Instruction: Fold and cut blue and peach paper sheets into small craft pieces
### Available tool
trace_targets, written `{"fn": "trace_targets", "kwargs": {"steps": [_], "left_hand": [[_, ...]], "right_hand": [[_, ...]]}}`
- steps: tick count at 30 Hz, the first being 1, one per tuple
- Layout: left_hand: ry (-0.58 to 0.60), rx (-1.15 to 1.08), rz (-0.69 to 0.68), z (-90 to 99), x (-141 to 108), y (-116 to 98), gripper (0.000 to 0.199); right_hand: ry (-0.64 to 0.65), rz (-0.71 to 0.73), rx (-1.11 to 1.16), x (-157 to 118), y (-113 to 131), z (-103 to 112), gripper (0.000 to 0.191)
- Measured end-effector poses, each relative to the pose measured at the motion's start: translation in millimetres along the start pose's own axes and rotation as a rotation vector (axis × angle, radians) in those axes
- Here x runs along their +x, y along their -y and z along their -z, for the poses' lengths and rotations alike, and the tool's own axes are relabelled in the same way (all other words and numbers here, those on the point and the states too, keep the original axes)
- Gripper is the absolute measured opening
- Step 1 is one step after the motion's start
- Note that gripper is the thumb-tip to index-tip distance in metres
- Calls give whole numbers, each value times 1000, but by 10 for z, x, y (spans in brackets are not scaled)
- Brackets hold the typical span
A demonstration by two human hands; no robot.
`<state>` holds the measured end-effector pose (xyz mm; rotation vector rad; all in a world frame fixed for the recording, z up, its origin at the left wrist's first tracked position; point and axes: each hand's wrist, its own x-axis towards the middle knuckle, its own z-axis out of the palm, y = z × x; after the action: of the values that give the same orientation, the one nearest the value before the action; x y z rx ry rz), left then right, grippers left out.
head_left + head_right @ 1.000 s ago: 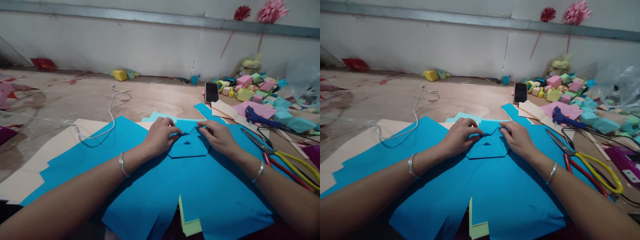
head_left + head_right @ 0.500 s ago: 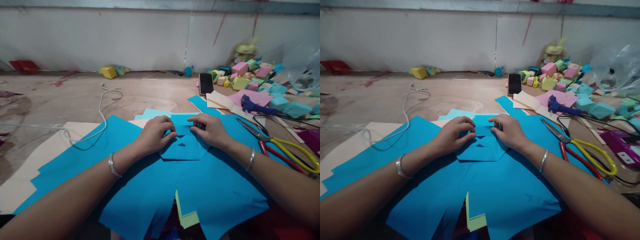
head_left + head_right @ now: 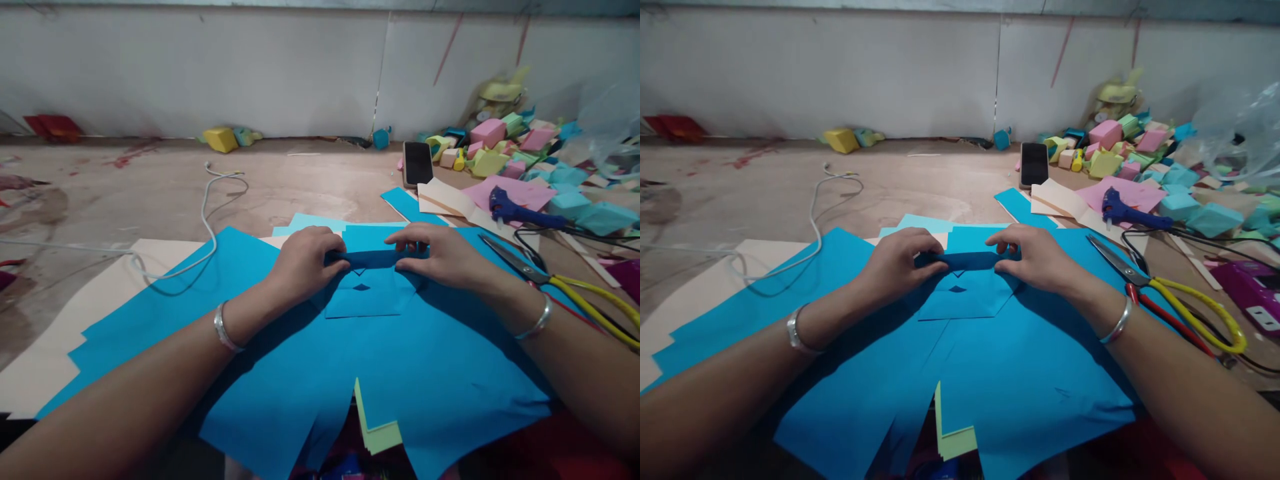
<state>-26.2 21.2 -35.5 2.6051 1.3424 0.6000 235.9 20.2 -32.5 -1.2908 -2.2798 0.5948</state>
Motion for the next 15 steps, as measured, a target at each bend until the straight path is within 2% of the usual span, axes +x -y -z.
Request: {"fn": "trace_targets", "kwargs": {"steps": [4, 10, 15], "left_hand": [[13, 6, -47, 51, 2, -4, 4], [71, 50, -123, 69, -6, -1, 2], [91, 67, -160, 54, -7, 3, 2]], "right_hand": [[36, 60, -105, 3, -51, -11, 7], [56, 219, -261, -14, -88, -21, 13], [128, 329, -415, -41, -58, 11, 22]]}}
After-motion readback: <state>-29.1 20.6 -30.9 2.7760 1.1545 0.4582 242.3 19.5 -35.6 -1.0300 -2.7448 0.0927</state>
